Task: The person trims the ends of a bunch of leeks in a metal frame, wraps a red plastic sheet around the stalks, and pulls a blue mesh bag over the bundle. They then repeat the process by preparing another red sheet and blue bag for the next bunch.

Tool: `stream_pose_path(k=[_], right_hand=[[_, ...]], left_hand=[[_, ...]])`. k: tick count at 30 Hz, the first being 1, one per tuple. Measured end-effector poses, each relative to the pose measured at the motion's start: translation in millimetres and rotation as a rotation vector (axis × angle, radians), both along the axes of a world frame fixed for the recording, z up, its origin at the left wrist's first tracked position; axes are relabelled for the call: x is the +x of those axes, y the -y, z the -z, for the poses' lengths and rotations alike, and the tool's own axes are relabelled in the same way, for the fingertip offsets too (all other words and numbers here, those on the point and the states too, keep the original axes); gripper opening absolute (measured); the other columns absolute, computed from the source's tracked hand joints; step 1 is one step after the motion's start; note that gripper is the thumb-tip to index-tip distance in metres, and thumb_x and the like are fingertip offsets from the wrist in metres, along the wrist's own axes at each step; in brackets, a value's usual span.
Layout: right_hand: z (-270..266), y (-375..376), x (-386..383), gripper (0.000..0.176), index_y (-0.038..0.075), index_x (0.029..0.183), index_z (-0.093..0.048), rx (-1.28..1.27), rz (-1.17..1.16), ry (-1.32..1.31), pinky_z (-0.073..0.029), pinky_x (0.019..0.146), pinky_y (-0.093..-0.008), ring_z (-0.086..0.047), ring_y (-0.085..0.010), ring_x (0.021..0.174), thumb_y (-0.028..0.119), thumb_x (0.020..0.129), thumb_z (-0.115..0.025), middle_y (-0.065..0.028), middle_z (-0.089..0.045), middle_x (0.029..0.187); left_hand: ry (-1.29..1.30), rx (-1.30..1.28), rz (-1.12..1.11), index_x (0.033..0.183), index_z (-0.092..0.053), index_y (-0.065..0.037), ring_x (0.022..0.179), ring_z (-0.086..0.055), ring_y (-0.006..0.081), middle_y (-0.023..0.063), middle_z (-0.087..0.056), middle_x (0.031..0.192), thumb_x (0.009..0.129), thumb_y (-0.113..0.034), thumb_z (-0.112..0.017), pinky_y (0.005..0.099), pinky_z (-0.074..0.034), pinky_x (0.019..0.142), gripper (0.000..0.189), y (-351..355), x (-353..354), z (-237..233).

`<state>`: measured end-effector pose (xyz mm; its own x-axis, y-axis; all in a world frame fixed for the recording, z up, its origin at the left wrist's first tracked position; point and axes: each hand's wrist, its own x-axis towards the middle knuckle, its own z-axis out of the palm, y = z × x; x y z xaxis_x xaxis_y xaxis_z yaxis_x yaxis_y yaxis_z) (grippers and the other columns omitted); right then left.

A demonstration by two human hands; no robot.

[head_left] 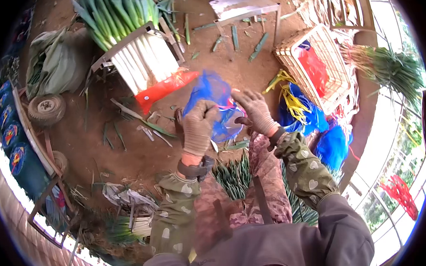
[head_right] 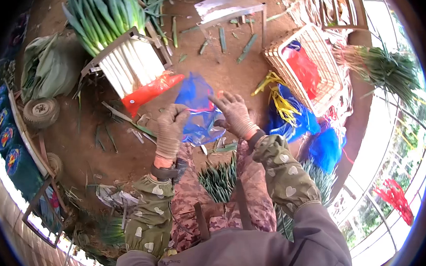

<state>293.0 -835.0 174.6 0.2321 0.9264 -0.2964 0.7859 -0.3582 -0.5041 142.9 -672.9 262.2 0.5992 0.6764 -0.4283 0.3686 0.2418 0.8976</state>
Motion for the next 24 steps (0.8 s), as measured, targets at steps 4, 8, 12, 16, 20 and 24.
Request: stream_pose_path(k=[4, 8, 12, 16, 20, 24], right_hand=[[41, -13, -16, 0.050, 0.014, 0.127, -0.060, 0.011, -0.013, -0.281, -0.042, 0.098, -0.0479, -0.062, -0.0314, 0.109, 0.024, 0.080, -0.073, -0.0135, -0.068, 0.106], [35, -1, -3, 0.028, 0.010, 0.103, -0.069, -0.008, 0.139, -0.198, -0.049, 0.079, -0.0472, -0.066, -0.0376, 0.085, 0.008, 0.076, -0.062, -0.0174, -0.069, 0.084], [-26, 13, 22, 0.019, 0.008, 0.097, -0.068, 0.074, 0.382, 0.000, -0.051, 0.072, -0.0463, -0.064, -0.0379, 0.073, 0.010, 0.078, -0.063, -0.0163, -0.069, 0.079], [-54, 52, -26, 0.008, 0.011, 0.084, -0.066, -0.290, -0.441, -0.081, -0.049, 0.066, -0.0481, -0.065, -0.0326, 0.069, 0.020, 0.084, -0.065, -0.0123, -0.067, 0.073], [7, 69, 4, 0.015, 0.006, 0.093, -0.069, -0.245, 0.317, 0.086, -0.054, 0.073, -0.0399, -0.069, -0.0304, 0.078, 0.016, 0.083, -0.064, -0.0150, -0.070, 0.083], [60, 31, 35, 0.017, 0.007, 0.094, -0.068, 0.070, 1.506, -0.952, -0.055, 0.070, -0.0370, -0.065, -0.0228, 0.071, 0.020, 0.096, -0.058, -0.0061, -0.067, 0.079]], left_hand=[[-0.116, -0.086, 0.141, 0.092, -0.067, 0.000, 0.077, -0.052, 0.0060, 0.0003, -0.061, 0.078, 0.091, -0.004, -0.064, 0.0251, -0.047, 0.068, 0.005, -1, -9, -9], [-0.203, 0.233, 0.344, 0.097, -0.067, -0.002, 0.078, -0.063, 0.0174, 0.0076, -0.066, 0.086, 0.086, -0.009, -0.068, 0.0332, -0.051, 0.068, 0.013, -12, -38, -5], [-0.642, 0.756, 0.661, 0.105, -0.067, -0.004, 0.086, -0.065, 0.0390, 0.0161, -0.067, 0.100, 0.080, -0.012, -0.066, 0.0445, -0.052, 0.075, 0.026, -56, -102, 19], [-0.609, 0.869, -0.050, 0.093, -0.069, -0.003, 0.086, -0.065, 0.0313, 0.0135, -0.068, 0.092, 0.077, 0.003, -0.059, 0.0388, -0.052, 0.080, 0.020, -133, -206, 95], [-0.396, 0.366, -0.311, 0.092, -0.070, -0.004, 0.075, -0.062, 0.0169, 0.0073, -0.067, 0.085, 0.080, 0.008, -0.057, 0.0312, -0.050, 0.068, 0.022, -105, -229, 97], [-0.228, -0.117, -0.327, 0.101, -0.071, -0.008, 0.071, -0.063, 0.0143, 0.0043, -0.067, 0.080, 0.092, -0.009, -0.061, 0.0335, -0.049, 0.059, 0.013, -32, -211, 72]])
